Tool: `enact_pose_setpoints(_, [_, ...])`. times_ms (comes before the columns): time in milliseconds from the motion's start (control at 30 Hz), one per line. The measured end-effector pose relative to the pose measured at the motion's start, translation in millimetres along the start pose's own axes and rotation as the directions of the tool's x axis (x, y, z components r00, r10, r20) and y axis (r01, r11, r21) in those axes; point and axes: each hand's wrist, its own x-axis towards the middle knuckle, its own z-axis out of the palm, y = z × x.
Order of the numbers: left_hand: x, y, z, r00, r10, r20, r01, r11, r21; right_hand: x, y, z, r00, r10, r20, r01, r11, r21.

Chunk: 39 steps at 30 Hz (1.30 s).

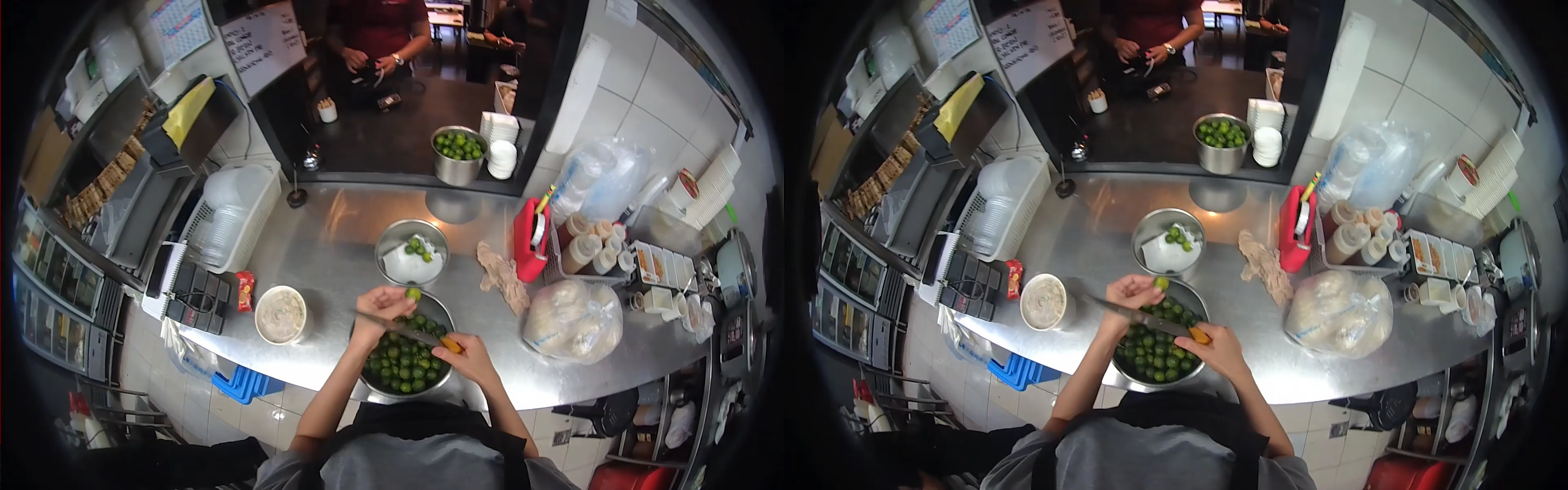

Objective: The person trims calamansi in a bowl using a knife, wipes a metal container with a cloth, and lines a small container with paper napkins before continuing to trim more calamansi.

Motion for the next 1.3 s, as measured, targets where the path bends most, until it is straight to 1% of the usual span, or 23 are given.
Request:
enact_pose_setpoints(33, [13,-3,-3,0.991,0.131,-0.04,-0.117,0.963,0.244,1,-2,6,1.0,0.011,0.003,-0.011,0.993,0.114])
enact_pose_setpoints(67, [23,-7,-4,0.964,0.262,-0.053,-0.207,0.857,0.471,1,-4,12,1.0,0.025,0.011,-0.026,0.975,0.221])
enact_pose_setpoints(100, [30,2,-1,0.92,0.39,-0.037,-0.267,0.694,0.669,1,-4,13,0.999,0.035,0.019,-0.04,0.946,0.321])
enact_pose_setpoints(133, [21,11,-2,0.866,0.497,0.055,-0.29,0.409,0.865,3,4,15,0.999,0.018,0.038,-0.026,0.97,0.241])
enact_pose_setpoints(200, [-2,17,-4,0.97,0.211,0.124,-0.155,0.14,0.978,2,4,14,0.999,-0.03,0.025,0.021,0.95,0.311])
enact_pose_setpoints(233, [-13,19,-7,0.991,-0.062,0.115,-0.108,0.116,0.987,2,7,14,0.999,-0.045,0.011,0.038,0.933,0.359])
enact_pose_setpoints(267, [-21,14,-12,0.952,-0.288,0.108,-0.092,0.069,0.993,3,10,10,0.997,-0.024,0.068,0.0,0.944,0.331])
enact_pose_setpoints(333, [-43,-8,-22,0.947,-0.254,0.196,-0.213,-0.043,0.976,7,13,12,0.997,-0.017,0.071,-0.006,0.95,0.312])
enact_pose_setpoints(433, [-59,-18,-23,0.952,-0.104,0.287,-0.295,-0.069,0.953,4,15,22,0.997,-0.023,0.067,0.006,0.969,0.245])
enact_pose_setpoints(467, [-61,-22,-24,0.943,-0.129,0.307,-0.32,-0.101,0.942,4,10,23,0.997,-0.02,0.07,0.004,0.974,0.227])
enact_pose_setpoints(533, [-64,-21,-18,0.941,-0.072,0.33,-0.336,-0.102,0.936,3,-1,24,0.997,-0.02,0.068,0.006,0.98,0.199])
enact_pose_setpoints(567, [-64,-21,-17,0.937,-0.053,0.345,-0.348,-0.102,0.932,4,-6,22,0.996,-0.056,0.063,0.045,0.985,0.165])
enact_pose_setpoints(600, [-66,-20,-17,0.947,-0.034,0.318,-0.319,-0.015,0.948,4,-5,24,0.998,-0.047,0.039,0.041,0.99,0.133])
enact_pose_setpoints(633, [-66,-22,-17,0.958,-0.014,0.287,-0.285,0.074,0.956,4,-3,26,0.995,-0.103,-0.016,0.105,0.984,0.143])
enact_pose_setpoints(667, [-68,-26,-22,0.952,0.109,0.286,-0.304,0.237,0.923,5,2,26,0.997,-0.077,-0.024,0.079,0.992,0.096])
enact_pose_setpoints(700, [-70,-21,-21,0.955,0.157,0.251,-0.296,0.464,0.835,4,3,26,0.997,-0.073,-0.032,0.076,0.99,0.121])
enact_pose_setpoints(767, [-75,-7,-13,0.986,0.067,0.151,-0.143,0.799,0.584,6,-1,24,0.995,-0.088,-0.048,0.095,0.982,0.161])
enact_pose_setpoints(800, [-77,-8,-13,0.992,-0.023,0.126,-0.023,0.937,0.349,7,-6,22,0.996,-0.092,0.008,0.089,0.979,0.184])
enact_pose_setpoints(900, [-79,-8,-14,0.973,-0.187,0.134,0.167,0.975,0.149,7,-9,27,0.995,-0.094,0.044,0.081,0.967,0.241])
enact_pose_setpoints(1000, [-79,-16,-12,0.986,-0.074,0.15,0.048,0.984,0.169,7,-8,30,0.994,-0.109,-0.019,0.11,0.962,0.25])
enact_pose_setpoints(1100, [-82,-9,-5,0.985,0.044,0.167,-0.107,0.917,0.385,6,-16,23,0.999,-0.047,0.014,0.044,0.98,0.194])
enact_pose_setpoints(1200, [-84,-7,4,0.991,0.053,0.124,-0.091,0.944,0.318,6,-18,22,0.998,-0.065,-0.024,0.068,0.983,0.173])
enact_pose_setpoints(1300, [-86,-6,8,0.999,-0.029,0.014,0.026,0.979,0.202,5,-12,24,1.0,-0.029,0.003,0.028,0.984,0.178])
